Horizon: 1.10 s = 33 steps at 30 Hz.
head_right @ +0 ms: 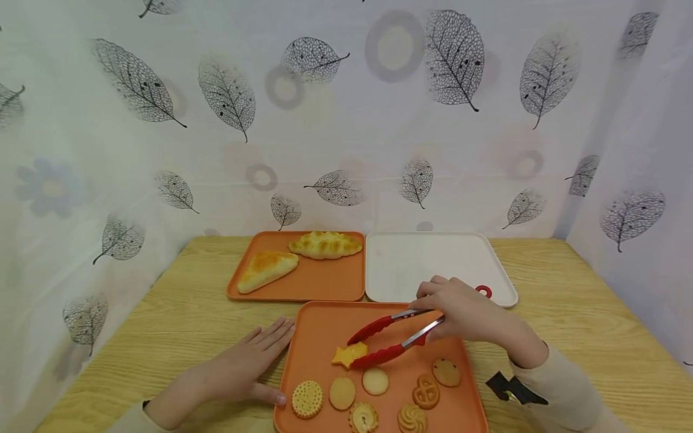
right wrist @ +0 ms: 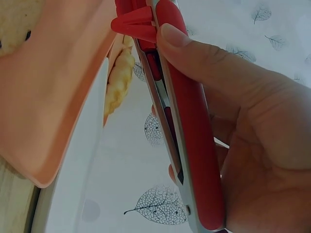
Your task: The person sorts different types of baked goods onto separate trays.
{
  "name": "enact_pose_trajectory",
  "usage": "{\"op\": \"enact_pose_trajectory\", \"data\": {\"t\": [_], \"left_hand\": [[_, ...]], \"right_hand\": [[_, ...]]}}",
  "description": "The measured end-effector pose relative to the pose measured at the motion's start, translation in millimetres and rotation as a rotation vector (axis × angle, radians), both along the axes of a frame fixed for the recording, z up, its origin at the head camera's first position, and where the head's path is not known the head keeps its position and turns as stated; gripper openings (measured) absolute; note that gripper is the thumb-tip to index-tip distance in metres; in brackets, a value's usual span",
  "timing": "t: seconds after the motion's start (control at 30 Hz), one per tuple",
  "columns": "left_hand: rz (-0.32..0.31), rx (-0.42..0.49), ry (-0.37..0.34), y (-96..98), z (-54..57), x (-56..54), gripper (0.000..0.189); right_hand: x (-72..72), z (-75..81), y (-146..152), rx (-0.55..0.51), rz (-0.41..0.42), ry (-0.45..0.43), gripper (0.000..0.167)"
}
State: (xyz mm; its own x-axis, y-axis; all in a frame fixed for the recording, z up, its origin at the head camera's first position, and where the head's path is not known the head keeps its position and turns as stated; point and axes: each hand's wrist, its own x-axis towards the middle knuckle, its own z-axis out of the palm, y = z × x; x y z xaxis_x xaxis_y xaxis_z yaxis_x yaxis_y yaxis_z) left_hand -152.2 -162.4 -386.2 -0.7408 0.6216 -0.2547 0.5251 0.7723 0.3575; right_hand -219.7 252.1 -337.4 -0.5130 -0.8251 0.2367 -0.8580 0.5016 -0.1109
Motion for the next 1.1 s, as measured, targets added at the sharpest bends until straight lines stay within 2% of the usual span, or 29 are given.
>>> {"op": "enact_pose_trajectory", "data": {"t": [0.33, 0.63, 0.93, 1.1], "left_hand": [[0.003, -0.003, -0.006, 0.4, 0.4, 0.8, 0.112], [0.004, 0.001, -0.003, 1.0, 0.6, 1.4, 0.112], [0.007, 0.009, -0.018, 0.2, 0.4, 0.6, 0.112], [0.002, 0.001, -0.010, -0.1, -1.0, 1.0, 0.112]], "right_hand": [[-3.0, 5.9, 16.8, -0.074, 0.009, 0.076, 0.046], [-8.3, 16.4, 42.1, -0.092, -0.092, 0.114, 0.051], [-11.4, 23.7, 62.4, -0.100, -0.190, 0.110, 0.051], [-16.7, 23.2, 74.7, -0.120, -0.190, 0.133, 0.053]]}}
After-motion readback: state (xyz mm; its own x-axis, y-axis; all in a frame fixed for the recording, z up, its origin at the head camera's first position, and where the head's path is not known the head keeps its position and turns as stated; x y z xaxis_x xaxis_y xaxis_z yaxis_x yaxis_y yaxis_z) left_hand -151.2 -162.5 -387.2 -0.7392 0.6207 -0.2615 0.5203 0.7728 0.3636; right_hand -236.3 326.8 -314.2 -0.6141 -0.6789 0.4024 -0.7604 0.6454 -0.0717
